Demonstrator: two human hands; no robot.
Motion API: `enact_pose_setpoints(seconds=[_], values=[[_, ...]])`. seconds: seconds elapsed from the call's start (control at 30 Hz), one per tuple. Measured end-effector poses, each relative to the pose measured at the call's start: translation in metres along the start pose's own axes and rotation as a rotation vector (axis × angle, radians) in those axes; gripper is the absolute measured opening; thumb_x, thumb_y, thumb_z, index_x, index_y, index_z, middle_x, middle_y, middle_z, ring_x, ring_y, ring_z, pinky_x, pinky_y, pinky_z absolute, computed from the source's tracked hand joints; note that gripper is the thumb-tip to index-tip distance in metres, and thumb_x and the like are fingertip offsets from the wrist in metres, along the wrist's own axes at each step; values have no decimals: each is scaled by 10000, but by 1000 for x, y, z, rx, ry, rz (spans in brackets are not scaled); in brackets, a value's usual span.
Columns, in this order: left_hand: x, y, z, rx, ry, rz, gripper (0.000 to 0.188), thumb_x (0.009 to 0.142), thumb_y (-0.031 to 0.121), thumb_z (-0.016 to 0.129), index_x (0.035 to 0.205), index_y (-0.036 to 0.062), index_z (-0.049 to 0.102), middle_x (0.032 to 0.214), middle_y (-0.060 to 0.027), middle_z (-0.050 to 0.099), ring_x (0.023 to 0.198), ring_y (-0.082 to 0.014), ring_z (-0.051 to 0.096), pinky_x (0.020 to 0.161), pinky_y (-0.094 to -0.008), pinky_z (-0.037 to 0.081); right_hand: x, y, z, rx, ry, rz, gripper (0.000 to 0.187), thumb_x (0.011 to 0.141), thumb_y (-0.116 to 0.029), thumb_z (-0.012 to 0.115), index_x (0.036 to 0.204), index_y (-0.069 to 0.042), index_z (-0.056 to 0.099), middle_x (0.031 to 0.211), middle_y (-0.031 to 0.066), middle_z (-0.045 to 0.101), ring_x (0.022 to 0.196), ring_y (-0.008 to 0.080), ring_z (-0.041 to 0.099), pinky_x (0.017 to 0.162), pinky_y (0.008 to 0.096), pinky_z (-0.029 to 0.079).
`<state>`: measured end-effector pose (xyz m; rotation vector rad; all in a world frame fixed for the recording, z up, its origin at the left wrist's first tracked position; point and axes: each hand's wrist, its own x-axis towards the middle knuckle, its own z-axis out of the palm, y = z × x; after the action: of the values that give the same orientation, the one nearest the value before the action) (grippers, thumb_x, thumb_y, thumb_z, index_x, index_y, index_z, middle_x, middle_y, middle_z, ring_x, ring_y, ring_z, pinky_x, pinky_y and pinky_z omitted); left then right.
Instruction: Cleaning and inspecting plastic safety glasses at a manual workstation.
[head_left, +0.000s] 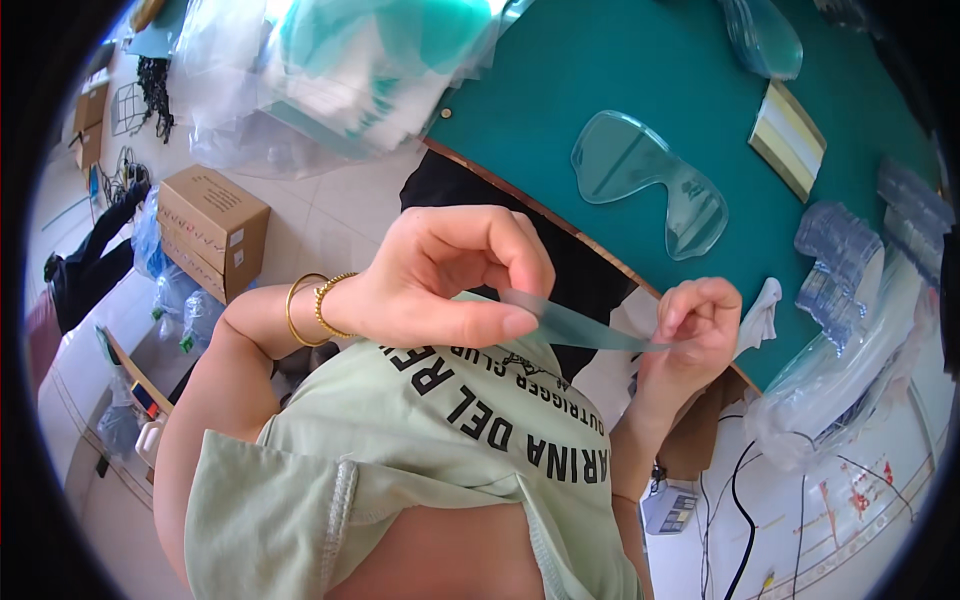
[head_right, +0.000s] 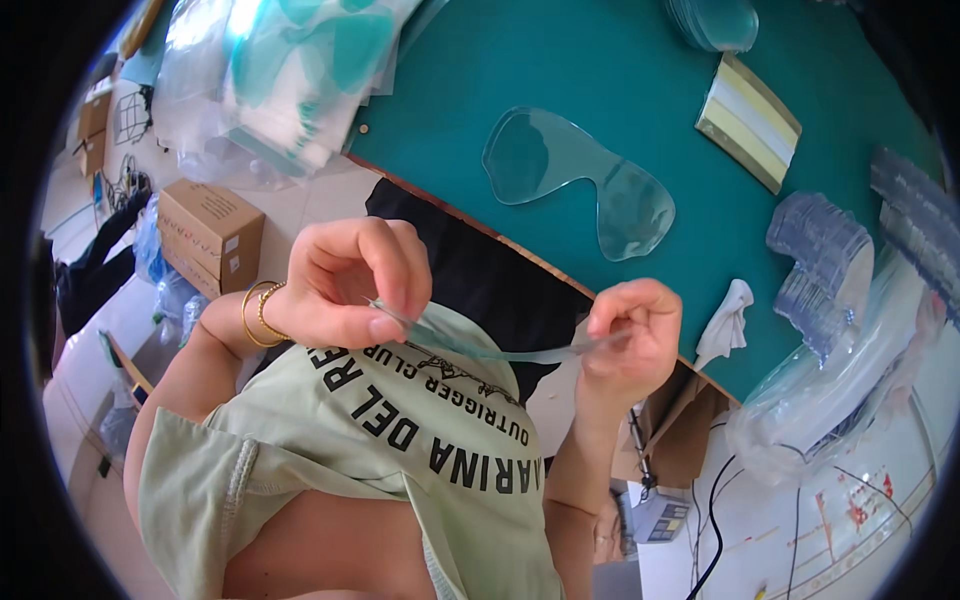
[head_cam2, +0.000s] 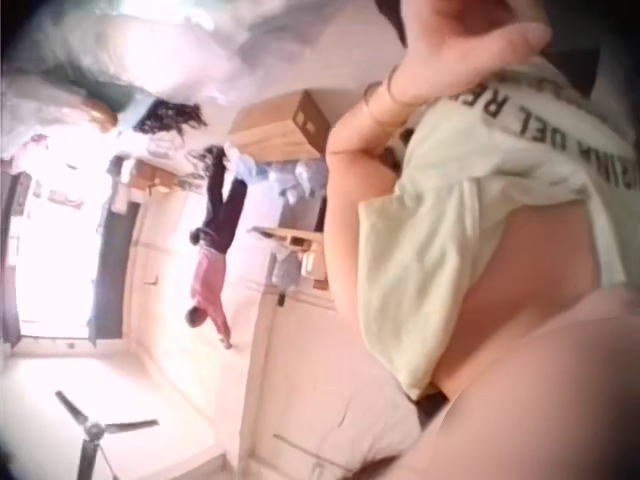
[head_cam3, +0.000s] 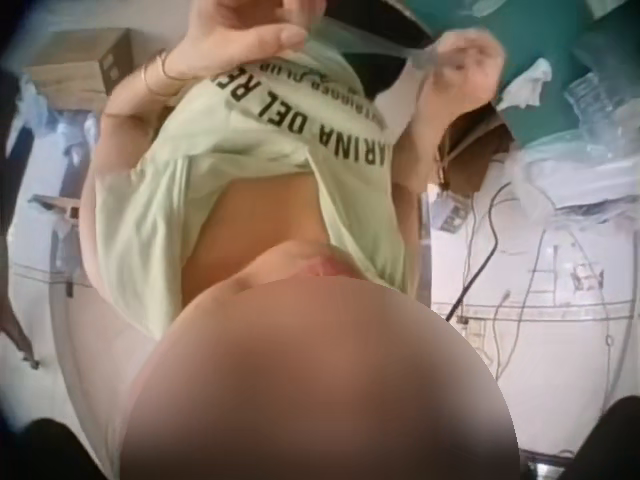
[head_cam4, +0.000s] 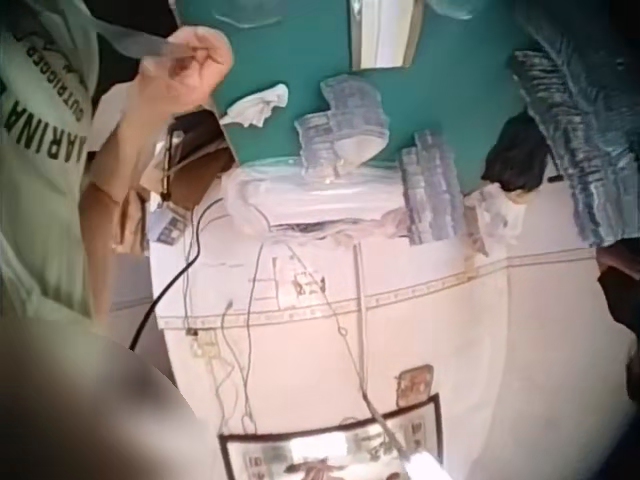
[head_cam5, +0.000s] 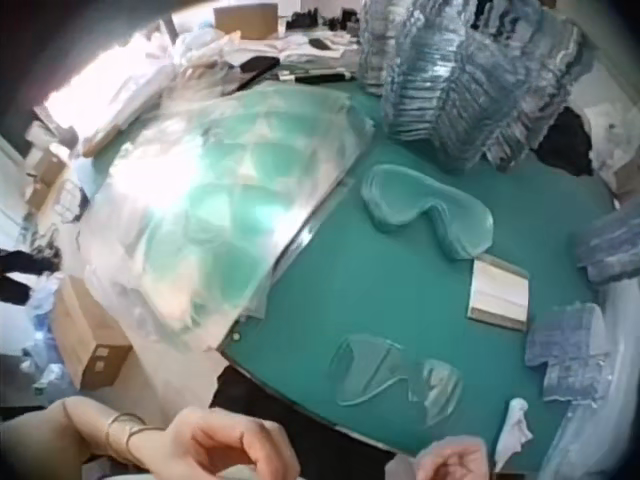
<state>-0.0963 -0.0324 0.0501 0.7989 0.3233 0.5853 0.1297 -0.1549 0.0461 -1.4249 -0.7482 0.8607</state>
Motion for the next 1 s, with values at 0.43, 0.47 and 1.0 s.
enact_pose_setpoints(seconds=[0.43,0.47,1.0], values=[[47,16,-9,670,396,36,134,923,71,709,1022,-13,674,863,-34,662,685,-57,597,602,-196,530,23,-23,15,-261,231,141,154,976,-131,642,899,1,661,664,-4,553,548,33,419,496,174,285],[49,16,-8,704,446,-28,151,912,72,719,1041,-1,688,817,-22,667,654,-54,594,580,-192,522,26,-19,16,-309,267,150,160,970,-153,657,893,-13,678,630,-19,543,539,24,408,499,168,291],[60,-2,-4,919,620,110,343,848,11,725,1181,43,653,756,5,655,615,-38,572,513,-192,455,38,-13,21,-349,259,261,208,950,-194,703,861,-9,668,609,-15,573,515,18,475,448,173,315]])
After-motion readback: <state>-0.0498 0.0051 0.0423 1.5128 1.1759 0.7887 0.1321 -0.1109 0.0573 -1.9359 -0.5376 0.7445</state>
